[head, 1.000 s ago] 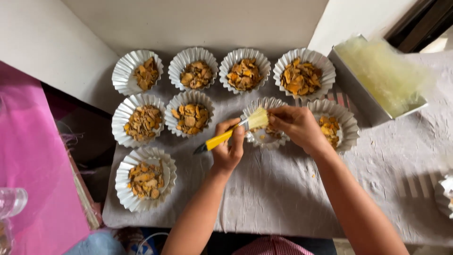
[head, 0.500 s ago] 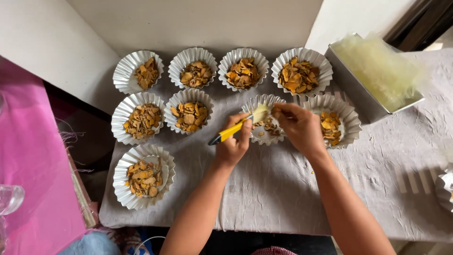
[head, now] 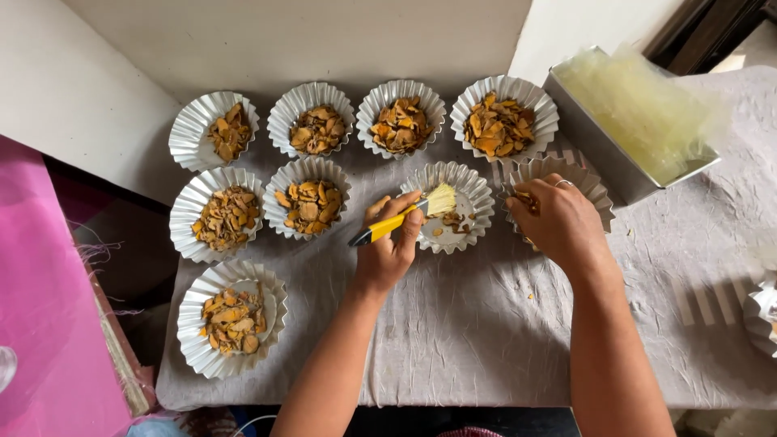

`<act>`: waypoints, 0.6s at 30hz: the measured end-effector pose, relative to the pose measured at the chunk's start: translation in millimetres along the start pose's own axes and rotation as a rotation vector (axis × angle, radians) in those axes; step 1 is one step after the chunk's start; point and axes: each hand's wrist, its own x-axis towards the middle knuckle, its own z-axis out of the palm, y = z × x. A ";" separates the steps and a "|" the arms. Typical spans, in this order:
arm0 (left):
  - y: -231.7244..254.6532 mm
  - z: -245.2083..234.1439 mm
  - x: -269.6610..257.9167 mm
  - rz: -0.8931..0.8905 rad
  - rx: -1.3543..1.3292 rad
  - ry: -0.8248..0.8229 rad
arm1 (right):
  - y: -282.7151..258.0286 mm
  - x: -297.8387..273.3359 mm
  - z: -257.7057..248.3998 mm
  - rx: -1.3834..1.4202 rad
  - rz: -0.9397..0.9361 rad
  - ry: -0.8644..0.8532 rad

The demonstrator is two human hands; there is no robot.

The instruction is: Brushing a liquid binder onto dried tea leaves in cupcake liners and pressing them to shape.

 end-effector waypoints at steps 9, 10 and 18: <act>18.0 -14.7 11.2 -0.124 0.032 -0.042 | -4.5 -6.4 10.6 0.013 -0.038 -0.159; 18.9 -16.4 12.2 -0.125 0.033 -0.041 | -7.0 -6.5 11.5 0.013 -0.039 -0.159; 21.6 -24.3 15.5 -0.299 0.008 0.079 | -13.2 -7.5 7.0 0.051 -0.112 -0.118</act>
